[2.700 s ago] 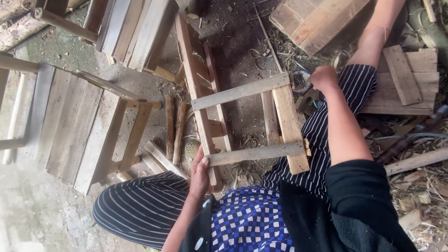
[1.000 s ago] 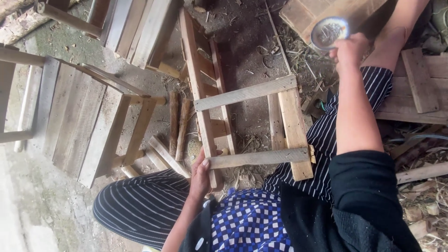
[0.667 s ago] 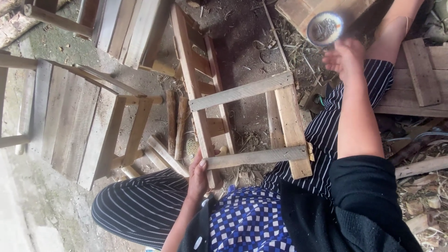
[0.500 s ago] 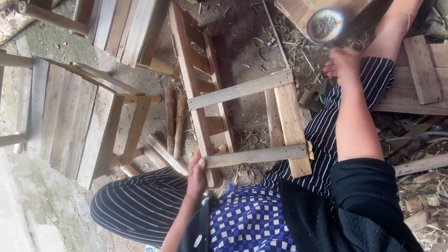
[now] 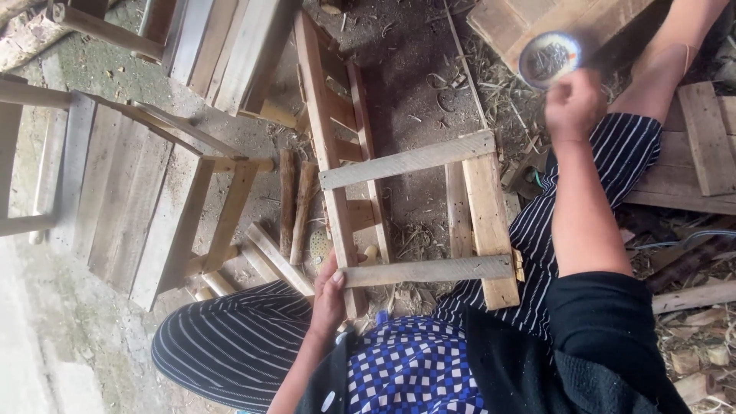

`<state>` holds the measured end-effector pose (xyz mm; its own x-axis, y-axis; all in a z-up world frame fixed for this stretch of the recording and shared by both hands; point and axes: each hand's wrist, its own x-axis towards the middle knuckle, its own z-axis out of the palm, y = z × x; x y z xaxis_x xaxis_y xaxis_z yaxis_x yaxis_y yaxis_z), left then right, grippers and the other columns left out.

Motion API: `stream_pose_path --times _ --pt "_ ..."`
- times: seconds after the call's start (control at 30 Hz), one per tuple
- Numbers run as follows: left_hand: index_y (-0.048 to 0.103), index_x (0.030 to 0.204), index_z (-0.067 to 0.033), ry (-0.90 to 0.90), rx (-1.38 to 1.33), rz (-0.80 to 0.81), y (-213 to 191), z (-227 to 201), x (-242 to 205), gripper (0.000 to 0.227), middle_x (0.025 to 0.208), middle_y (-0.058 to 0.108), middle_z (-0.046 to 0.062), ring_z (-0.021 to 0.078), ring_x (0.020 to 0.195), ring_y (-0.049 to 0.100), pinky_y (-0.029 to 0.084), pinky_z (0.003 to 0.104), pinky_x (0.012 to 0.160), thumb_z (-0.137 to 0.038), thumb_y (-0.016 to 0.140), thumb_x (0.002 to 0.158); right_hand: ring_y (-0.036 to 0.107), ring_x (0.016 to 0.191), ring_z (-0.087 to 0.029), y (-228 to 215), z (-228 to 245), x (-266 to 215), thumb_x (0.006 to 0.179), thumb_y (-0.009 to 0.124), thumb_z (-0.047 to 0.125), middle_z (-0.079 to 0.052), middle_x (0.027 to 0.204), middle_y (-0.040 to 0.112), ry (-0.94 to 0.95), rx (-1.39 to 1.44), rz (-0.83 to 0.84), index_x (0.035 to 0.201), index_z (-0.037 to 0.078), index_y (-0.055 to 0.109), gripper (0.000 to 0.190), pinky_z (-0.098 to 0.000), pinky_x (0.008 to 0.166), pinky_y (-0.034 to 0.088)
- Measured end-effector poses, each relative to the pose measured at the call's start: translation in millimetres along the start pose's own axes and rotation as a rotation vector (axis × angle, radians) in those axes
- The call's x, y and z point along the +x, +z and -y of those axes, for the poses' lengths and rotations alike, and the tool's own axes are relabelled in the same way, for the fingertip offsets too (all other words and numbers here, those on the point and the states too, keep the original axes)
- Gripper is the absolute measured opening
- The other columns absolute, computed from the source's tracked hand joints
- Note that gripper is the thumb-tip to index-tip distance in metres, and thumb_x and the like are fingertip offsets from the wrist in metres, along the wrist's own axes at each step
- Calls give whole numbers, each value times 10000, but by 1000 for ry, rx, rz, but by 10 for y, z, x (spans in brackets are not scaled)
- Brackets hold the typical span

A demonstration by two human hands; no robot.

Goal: The person sits on the ground assembling a small wooden stool frame. They position a wooden slat across the frame, hammer nails into the joints with a claw hammer, press the slats into place by hand, and reposition the frame to work on different sides.

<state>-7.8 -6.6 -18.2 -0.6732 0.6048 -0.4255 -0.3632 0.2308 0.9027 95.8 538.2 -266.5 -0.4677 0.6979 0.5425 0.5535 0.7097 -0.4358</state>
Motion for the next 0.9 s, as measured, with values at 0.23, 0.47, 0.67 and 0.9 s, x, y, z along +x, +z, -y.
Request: stream_pose_path --times 0.23,0.47,0.67,0.9 --pt "482 1495 -12 16 1 4 104 -268 -26 667 1189 690 163 275 1088 665 555 449 967 -311 499 899 240 1342 -362 -400 397 322 888 790 54 -114 1526 321 -2 -144 206 1128 85 817 243 -521 1084 146" --pt "484 1494 -12 6 -10 1 105 -257 -16 724 1186 687 172 292 1113 658 551 482 983 -394 546 882 338 1314 -376 -161 401 370 1086 490 570 -159 1446 380 44 403 24 1076 33 853 649 -620 1106 303" --pt "447 1522 -30 35 37 10 123 -314 -32 708 1218 688 166 308 1221 635 499 523 1073 -371 517 905 217 1403 -420 -185 47 215 1015 221 878 -121 1598 256 200 211 98 1199 73 864 1047 -635 1133 102" --pt "462 1516 -64 31 54 -3 104 -253 -15 712 1194 709 137 305 1214 647 498 558 1079 -430 525 908 121 1382 -407 -160 120 205 1148 462 502 -85 1637 197 122 -57 235 1118 140 827 515 -641 1086 73"
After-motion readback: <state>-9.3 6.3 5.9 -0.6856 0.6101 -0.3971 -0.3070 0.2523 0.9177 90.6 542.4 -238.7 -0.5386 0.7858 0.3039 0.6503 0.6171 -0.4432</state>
